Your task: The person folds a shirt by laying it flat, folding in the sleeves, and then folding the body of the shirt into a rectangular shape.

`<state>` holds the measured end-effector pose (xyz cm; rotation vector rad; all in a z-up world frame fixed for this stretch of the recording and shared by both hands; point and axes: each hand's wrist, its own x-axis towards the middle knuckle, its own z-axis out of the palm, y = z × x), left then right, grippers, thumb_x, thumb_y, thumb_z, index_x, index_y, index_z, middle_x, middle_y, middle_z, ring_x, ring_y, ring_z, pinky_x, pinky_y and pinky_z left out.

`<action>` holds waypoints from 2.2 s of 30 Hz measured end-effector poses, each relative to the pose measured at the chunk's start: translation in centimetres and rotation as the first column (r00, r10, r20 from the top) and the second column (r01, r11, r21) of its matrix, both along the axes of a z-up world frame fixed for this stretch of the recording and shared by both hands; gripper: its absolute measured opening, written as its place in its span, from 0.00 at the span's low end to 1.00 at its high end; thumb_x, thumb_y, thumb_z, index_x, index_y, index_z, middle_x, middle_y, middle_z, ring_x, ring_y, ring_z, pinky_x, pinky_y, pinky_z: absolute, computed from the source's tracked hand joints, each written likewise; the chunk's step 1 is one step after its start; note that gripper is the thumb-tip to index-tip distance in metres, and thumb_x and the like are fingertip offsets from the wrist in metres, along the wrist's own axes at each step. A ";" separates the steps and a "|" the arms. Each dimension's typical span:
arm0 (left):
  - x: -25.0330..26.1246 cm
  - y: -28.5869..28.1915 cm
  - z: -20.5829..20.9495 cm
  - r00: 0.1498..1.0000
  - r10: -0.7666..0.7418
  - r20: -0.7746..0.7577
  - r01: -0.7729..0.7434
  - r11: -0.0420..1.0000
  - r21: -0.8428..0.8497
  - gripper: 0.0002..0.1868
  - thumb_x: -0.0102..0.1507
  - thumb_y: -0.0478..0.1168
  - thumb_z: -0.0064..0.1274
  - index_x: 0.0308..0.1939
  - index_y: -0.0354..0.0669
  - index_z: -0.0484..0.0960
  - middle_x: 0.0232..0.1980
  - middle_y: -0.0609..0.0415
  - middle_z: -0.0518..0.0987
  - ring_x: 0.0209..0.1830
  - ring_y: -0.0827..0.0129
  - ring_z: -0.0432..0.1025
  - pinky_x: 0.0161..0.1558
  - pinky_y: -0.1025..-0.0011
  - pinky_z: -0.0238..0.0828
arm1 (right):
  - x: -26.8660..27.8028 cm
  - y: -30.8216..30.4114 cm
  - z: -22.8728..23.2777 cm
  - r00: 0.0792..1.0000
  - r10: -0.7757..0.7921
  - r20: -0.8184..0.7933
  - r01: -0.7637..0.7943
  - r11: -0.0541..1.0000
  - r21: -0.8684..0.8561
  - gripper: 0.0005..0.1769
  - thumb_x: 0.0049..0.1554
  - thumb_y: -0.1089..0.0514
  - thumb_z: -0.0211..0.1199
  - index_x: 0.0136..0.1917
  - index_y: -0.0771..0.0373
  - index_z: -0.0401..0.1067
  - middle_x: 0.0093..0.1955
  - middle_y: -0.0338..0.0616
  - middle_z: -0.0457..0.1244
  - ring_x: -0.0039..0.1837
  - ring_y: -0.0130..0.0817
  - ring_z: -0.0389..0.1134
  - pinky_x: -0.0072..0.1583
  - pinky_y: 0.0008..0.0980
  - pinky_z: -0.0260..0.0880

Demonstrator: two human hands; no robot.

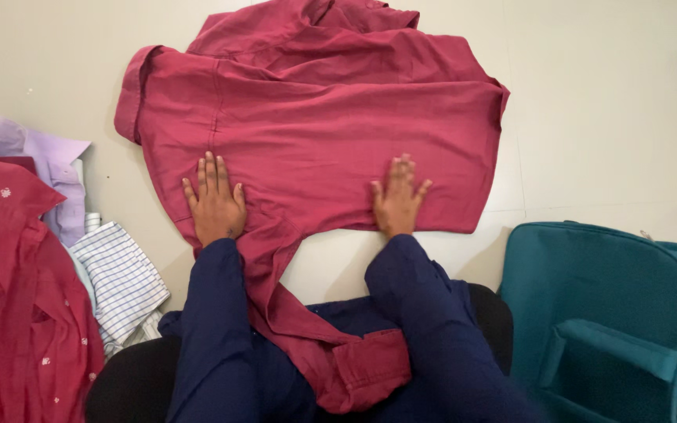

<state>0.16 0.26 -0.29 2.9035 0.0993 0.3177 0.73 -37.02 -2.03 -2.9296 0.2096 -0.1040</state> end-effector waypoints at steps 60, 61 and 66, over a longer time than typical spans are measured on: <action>2.9 -3.8 0.1 0.988 -0.137 0.077 0.141 0.989 -0.045 0.36 0.67 0.42 0.45 0.80 0.39 0.59 0.85 0.46 0.52 0.86 0.55 0.46 0.80 0.43 0.34 | 5.6 -9.3 0.7 0.968 0.195 0.155 -0.192 0.981 -0.033 0.33 0.69 0.46 0.49 0.83 0.57 0.53 0.88 0.48 0.41 0.88 0.46 0.35 0.79 0.69 0.27; 3.3 -5.0 -0.1 0.968 -0.229 0.099 0.240 0.963 -0.120 0.36 0.68 0.40 0.44 0.81 0.39 0.58 0.86 0.46 0.52 0.87 0.54 0.45 0.81 0.45 0.35 | 6.0 -6.6 0.7 0.964 0.247 0.103 -0.245 0.969 -0.035 0.33 0.67 0.46 0.51 0.82 0.56 0.54 0.87 0.46 0.41 0.88 0.46 0.36 0.79 0.69 0.27; 5.1 -11.0 -1.3 0.921 -0.386 -0.046 0.366 0.901 -0.234 0.39 0.69 0.52 0.45 0.80 0.37 0.56 0.84 0.45 0.50 0.85 0.56 0.43 0.80 0.45 0.35 | 4.4 3.3 0.1 0.855 0.512 0.089 -0.514 0.858 0.005 0.34 0.68 0.45 0.50 0.84 0.56 0.52 0.88 0.46 0.42 0.87 0.44 0.40 0.79 0.69 0.29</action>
